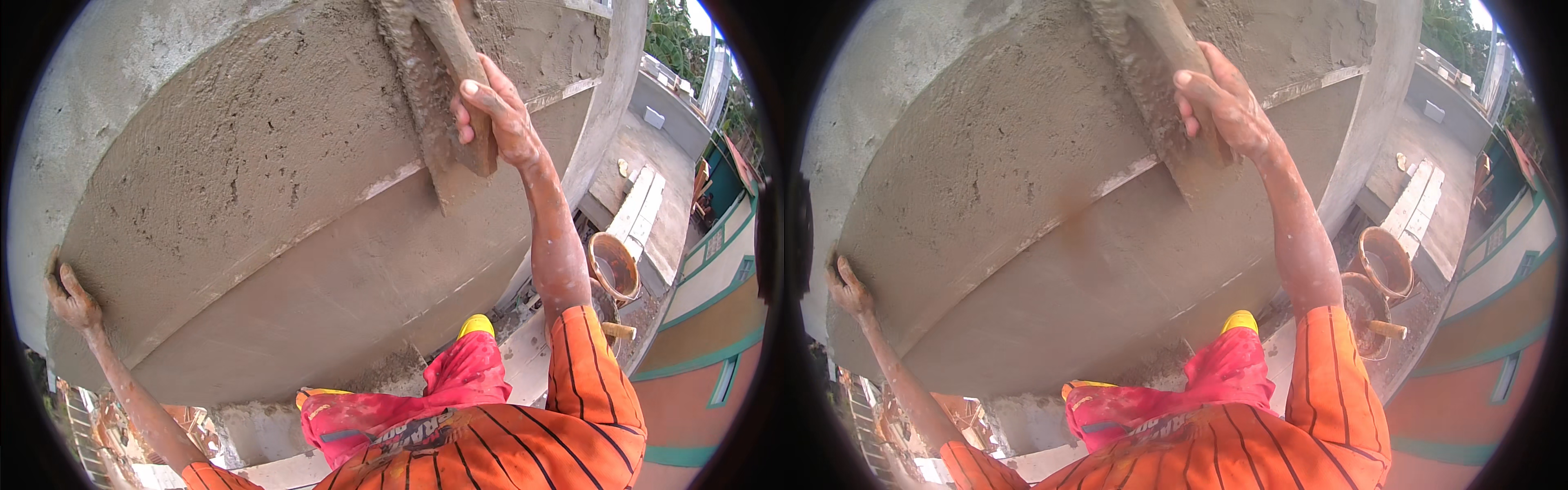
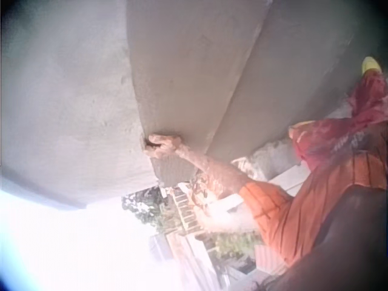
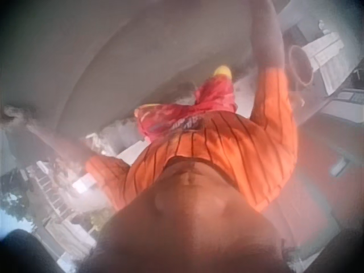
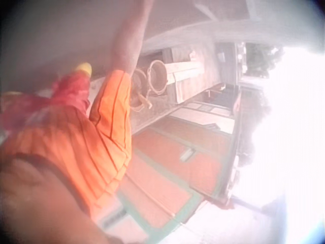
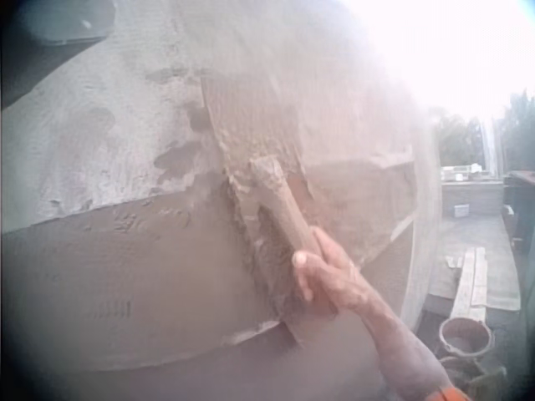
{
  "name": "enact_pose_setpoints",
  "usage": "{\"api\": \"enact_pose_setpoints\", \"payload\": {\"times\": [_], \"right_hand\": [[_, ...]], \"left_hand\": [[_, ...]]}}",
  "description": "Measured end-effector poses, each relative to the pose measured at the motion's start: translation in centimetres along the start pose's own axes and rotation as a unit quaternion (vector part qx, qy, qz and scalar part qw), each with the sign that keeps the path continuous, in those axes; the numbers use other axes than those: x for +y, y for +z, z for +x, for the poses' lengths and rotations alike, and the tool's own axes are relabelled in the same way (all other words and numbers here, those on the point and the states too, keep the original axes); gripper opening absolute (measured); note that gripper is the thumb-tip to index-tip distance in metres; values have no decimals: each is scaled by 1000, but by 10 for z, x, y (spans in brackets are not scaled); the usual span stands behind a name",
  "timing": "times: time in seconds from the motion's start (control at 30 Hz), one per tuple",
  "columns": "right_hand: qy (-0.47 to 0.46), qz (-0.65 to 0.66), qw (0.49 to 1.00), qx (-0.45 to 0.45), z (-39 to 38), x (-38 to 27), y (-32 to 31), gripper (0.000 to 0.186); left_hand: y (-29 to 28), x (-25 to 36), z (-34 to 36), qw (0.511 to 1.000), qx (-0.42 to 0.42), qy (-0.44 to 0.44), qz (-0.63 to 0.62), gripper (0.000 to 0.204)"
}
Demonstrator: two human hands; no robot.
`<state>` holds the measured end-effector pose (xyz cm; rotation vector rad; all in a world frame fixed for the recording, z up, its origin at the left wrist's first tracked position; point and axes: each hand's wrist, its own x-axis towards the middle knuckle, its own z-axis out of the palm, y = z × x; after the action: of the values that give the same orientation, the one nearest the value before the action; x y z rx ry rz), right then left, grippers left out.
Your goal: The person applies wet cement to a curved wall using a trowel and a hawk, smoothing the surface with a wooden float. They occasionally dip the float into a bucket of water to aid in the finishing process.
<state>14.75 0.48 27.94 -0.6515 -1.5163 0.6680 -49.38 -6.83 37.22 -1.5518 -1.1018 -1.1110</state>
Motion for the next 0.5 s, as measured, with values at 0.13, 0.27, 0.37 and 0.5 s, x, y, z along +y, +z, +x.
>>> {"api": "enact_pose_setpoints", "payload": {"times": [0.13,0.27,0.37,0.5], "right_hand": [[36,131,989,50,-47,56,7,53],[72,166,979,94,-100,100,34,56],[92,143,976,132,-76,64,56,63],[67,13,989,131,-22,8,69,52]], "left_hand": [[-18,-16,6,1000,-11,-18,10,40],[-12,-27,2,1000,-14,-23,13,43],[-8,-46,-6,999,-12,-7,31,45],[-22,-115,-18,995,-10,14,100,51]]}}
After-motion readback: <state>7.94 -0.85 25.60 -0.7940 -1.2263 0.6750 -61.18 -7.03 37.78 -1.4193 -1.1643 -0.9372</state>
